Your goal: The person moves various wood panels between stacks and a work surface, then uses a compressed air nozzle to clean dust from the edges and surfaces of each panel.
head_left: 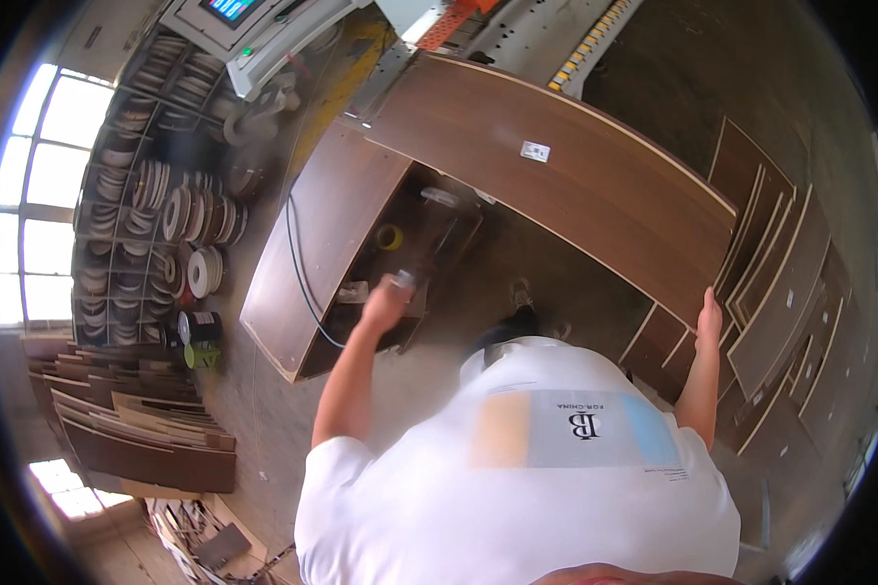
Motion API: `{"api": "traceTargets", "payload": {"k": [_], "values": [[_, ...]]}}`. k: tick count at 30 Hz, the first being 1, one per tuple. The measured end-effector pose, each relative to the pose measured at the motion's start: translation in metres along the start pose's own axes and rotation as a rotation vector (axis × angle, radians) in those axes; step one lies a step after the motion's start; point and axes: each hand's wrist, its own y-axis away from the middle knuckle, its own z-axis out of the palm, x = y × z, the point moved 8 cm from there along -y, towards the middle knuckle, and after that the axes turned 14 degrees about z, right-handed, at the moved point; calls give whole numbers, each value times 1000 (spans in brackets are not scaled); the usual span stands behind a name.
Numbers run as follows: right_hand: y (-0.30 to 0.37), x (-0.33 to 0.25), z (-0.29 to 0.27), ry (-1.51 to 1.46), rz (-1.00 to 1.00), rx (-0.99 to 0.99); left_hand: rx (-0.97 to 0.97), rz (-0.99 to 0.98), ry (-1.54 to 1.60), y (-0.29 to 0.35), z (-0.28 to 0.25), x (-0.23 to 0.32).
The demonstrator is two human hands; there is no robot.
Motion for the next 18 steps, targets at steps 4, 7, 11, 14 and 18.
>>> {"api": "traceTargets", "payload": {"k": [4, 7, 11, 14, 18], "values": [[-25, 7, 5, 56, -103, -14, 431, -269, 363, -28, -52, -106], [-31, 7, -1, -21, -138, -3, 422, -343, 740, -56, -54, -83], [-27, 4, -16, -136, -155, -40, 381, -252, 991, -98, -13, -35], [-9, -5, -17, -10, -142, 13, 74, -38, 931, -104, 41, 28], [7, 2, -11, 23, -18, 75, -461, 496, 305, -61, 112, 80]]}}
